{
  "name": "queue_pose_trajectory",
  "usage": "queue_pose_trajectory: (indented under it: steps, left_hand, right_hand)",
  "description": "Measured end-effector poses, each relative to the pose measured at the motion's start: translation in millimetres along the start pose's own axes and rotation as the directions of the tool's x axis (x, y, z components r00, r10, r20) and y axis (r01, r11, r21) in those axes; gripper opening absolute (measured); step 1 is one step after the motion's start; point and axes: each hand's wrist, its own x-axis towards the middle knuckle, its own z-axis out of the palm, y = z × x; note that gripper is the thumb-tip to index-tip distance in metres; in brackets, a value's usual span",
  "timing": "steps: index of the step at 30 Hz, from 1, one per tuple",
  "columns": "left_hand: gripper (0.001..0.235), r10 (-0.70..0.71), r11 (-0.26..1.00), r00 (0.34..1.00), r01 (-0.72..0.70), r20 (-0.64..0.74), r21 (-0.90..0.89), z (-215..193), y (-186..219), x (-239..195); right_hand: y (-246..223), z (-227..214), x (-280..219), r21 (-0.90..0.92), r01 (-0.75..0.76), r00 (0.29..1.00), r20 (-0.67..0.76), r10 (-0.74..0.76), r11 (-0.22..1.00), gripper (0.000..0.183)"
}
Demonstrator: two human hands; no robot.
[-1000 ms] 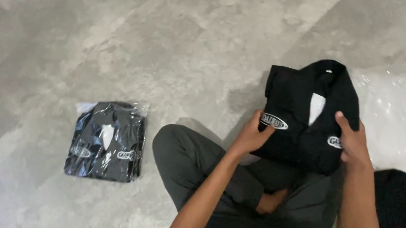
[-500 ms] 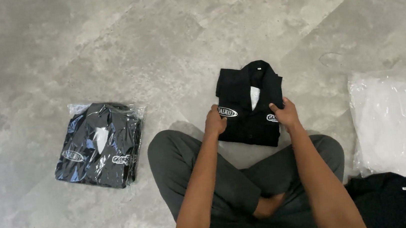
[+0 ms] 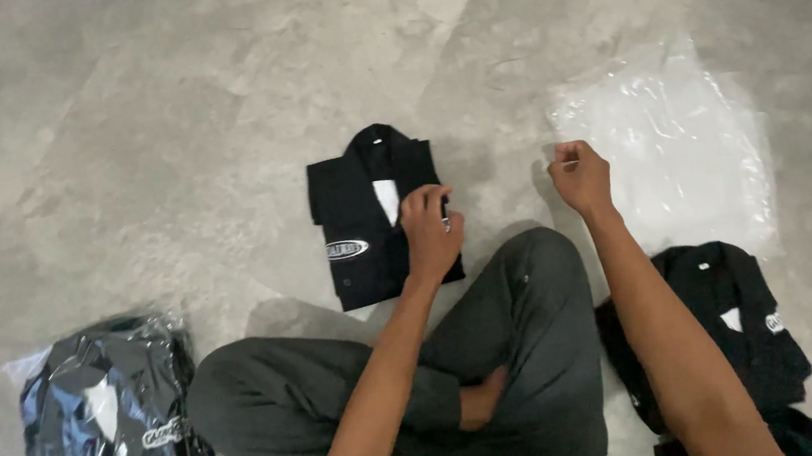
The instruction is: The person is packaging folded black shirts into clear plastic bags while sitting on the floor.
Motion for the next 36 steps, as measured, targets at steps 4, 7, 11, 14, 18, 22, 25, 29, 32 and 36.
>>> queue_pose_trajectory:
  steps: [4, 7, 11, 14, 18, 22, 25, 29, 32, 36]
  left_hand:
    - [0.025, -0.046, 0.978, 0.947, 0.107, 0.317, -0.179, 97, 39, 12]
    - [0.025, -0.022, 0.948, 0.872, 0.174, 0.489, -0.268, 174, 41, 11]
    - [0.044, -0.088, 0.971, 0.652, 0.226, 0.753, -0.082, 210, 37, 14]
    - [0.058, -0.132, 0.963, 0.549, 0.268, 0.826, -0.024, 194, 45, 21]
    - [0.099, -0.080, 0.909, 0.514, 0.389, 0.854, -0.149, 145, 70, 37]
    - [0.102, -0.075, 0.822, 0.649, 0.471, 0.757, -0.322, 87, 99, 49]
    - [0.099, -0.224, 0.825, 0.784, 0.469, 0.579, -0.316, 65, 94, 54]
    - [0.052, -0.354, 0.821, 0.890, 0.443, 0.288, -0.361, 23, 56, 67]
    - [0.044, -0.428, 0.793, 0.866, 0.498, 0.261, -0.351, -9, 18, 70]
    - [0.047, -0.456, 0.730, 0.828, 0.557, 0.325, -0.396, -22, -14, 65]
  right_hand:
    - [13, -54, -34, -0.201, -0.040, 0.993, -0.116, 0.017, 0.979, 0.033]
    - [34, -62, -47, -0.366, -0.048, 0.998, -0.061, 0.027, 0.929, 0.060]
    - [80, -44, -31, -0.445, -0.047, 0.999, -0.014, 0.046, 0.894, 0.025]
    - [75, -35, -22, -0.279, -0.068, 0.996, -0.070, 0.051, 0.958, 0.014]
    - [40, -23, 3, 0.123, -0.063, 0.974, -0.208, 0.088, 0.990, 0.011]
    - [-55, -27, -1, 0.475, -0.136, 0.971, -0.109, 0.212, 0.869, 0.016]
    - [-105, -18, 2, 0.588, -0.175, 0.973, -0.020, 0.230, 0.790, 0.017]
    - [-161, -3, -12, 0.666, -0.138, 0.990, 0.090, 0.105, 0.733, 0.017]
    - [-178, 10, -32, 0.594, -0.079, 0.994, 0.104, 0.020, 0.801, 0.020]
    - [-161, 37, -42, 0.514, -0.023, 0.994, 0.101, -0.034, 0.857, 0.027]
